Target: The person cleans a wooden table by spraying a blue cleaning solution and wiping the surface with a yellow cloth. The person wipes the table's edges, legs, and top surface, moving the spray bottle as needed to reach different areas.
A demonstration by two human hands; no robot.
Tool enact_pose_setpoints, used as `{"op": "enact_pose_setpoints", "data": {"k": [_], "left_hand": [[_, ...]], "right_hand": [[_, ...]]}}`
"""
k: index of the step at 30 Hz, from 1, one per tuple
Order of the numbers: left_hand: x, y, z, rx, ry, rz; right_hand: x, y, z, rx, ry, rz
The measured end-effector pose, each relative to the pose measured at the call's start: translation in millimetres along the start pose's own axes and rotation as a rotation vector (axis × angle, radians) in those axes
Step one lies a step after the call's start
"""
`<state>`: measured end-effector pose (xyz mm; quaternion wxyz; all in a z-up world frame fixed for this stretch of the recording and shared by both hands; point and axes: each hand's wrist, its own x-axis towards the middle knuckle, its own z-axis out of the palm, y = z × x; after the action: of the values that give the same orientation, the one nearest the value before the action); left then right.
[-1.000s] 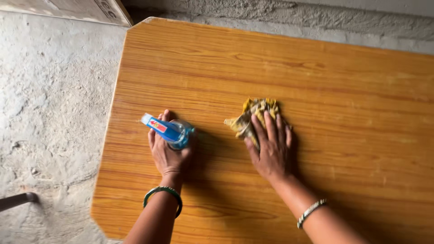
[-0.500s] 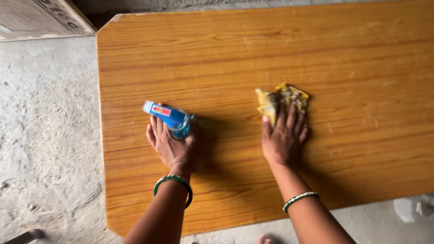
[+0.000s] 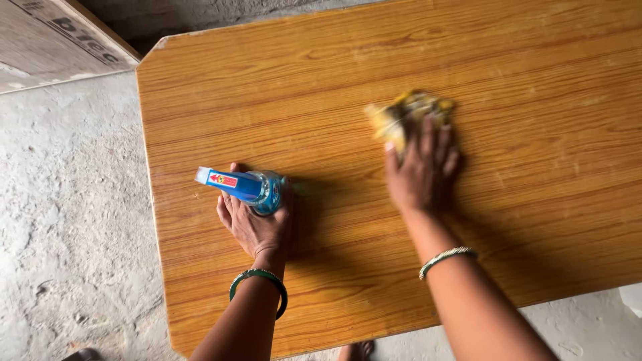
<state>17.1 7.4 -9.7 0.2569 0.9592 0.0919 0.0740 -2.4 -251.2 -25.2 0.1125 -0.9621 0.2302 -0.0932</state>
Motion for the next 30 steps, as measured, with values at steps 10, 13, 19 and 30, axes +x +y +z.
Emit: {"op": "enact_pose_setpoints", "data": {"k": [10,13,19,30], "left_hand": [[-1,-1,0,0.017,0.02,0.03],[-2,4,-3,0.006,0.018,0.014],[1,6,-2,0.006,0.001,-0.002],[0,6,-2,0.021,-0.016,0.004]], "right_hand": [[4,3,2,-0.037,-0.002,-0.079],[35,25,1,-0.056,0.009,-0.059],[71,39,-4,-0.015,-0.007,0.169],[-17,-20,-10,-0.014,-0.013,0.039]]}}
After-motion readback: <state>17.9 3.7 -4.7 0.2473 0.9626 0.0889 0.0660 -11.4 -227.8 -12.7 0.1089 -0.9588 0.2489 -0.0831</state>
